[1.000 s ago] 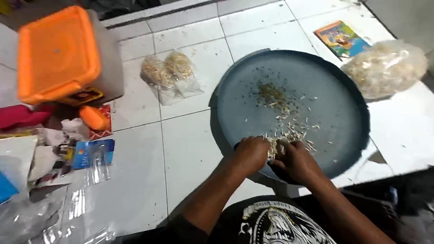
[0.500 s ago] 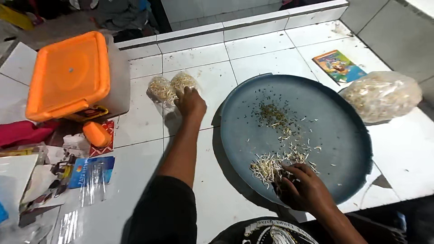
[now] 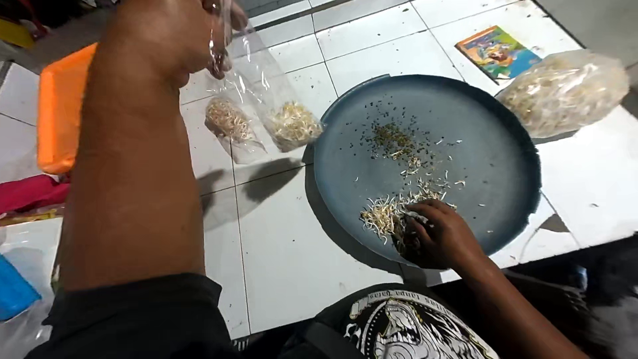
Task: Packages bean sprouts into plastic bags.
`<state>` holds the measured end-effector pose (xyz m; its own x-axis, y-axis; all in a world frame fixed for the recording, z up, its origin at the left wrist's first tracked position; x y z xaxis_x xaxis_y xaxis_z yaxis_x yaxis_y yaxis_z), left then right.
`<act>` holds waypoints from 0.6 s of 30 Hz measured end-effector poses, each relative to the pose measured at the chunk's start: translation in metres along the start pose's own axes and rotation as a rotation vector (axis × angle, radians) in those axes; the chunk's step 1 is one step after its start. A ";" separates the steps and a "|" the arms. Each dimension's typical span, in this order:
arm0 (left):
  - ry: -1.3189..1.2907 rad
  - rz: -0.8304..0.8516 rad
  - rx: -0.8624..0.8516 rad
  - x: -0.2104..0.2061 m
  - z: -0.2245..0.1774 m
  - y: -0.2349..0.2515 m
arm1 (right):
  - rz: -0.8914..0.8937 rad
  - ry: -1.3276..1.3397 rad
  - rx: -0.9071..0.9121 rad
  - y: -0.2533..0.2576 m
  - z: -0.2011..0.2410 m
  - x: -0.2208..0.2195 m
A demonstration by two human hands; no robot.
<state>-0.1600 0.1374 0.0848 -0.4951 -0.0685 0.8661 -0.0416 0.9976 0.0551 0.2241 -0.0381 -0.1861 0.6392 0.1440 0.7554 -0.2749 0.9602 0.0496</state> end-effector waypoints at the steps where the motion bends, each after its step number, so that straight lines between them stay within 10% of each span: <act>1: -0.091 -0.001 -0.023 -0.002 -0.011 -0.011 | 0.022 -0.009 -0.005 0.002 0.002 -0.003; 13: -0.087 0.186 -0.589 -0.147 -0.074 -0.088 | -0.090 0.125 0.083 0.006 0.024 -0.014; 18: -0.081 -0.160 -0.021 -0.171 0.040 -0.073 | -0.062 0.120 -0.042 0.008 0.018 -0.023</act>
<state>-0.1074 0.0758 -0.0872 -0.5523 -0.2257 0.8025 -0.1077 0.9739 0.1998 0.1940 -0.0381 -0.1911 0.7361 0.1089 0.6681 -0.2036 0.9769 0.0651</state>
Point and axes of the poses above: each hand's wrist, its own y-axis towards the middle knuckle, its own x-axis out of the back of the hand, z = x × y, the point moved 6 cm from there along y, towards the middle knuckle, and after that the axes turned 6 degrees about y, right-handed, at the moved point
